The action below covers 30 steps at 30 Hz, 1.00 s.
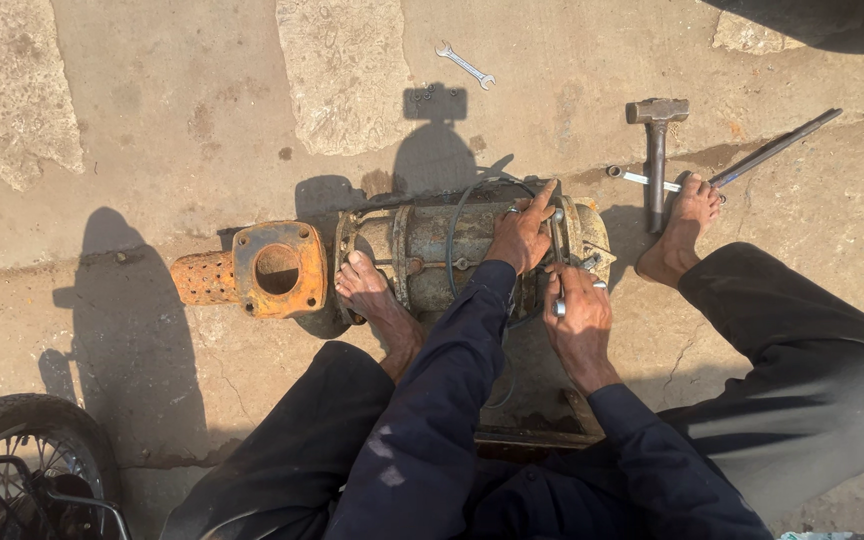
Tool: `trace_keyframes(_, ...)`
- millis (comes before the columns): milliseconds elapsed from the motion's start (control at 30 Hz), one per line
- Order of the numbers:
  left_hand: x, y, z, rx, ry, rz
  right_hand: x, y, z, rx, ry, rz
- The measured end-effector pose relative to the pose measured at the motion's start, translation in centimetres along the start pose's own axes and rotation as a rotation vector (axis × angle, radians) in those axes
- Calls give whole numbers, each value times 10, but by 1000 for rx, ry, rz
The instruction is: The person uses a wrench and hammer to loosen and tighten bolts on a cylindrical metal machine part resting on the ground. They repeatedly adjust the tool positions and apply force to the bolts while sitting on the pavement.
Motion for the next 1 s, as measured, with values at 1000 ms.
trace_keyframes(1000, -10, 16, -20, -68, 219, -82, 213, 83, 194, 181, -809, 463)
Point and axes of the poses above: each hand's wrist, its own x-axis towards the middle knuckle, its own z-axis out of the palm, y = z × x, the point moved 6 cm from there along x, towards the middle knuckle, and after that the axes turned 12 degrees about -x, right-handed, at the moved point
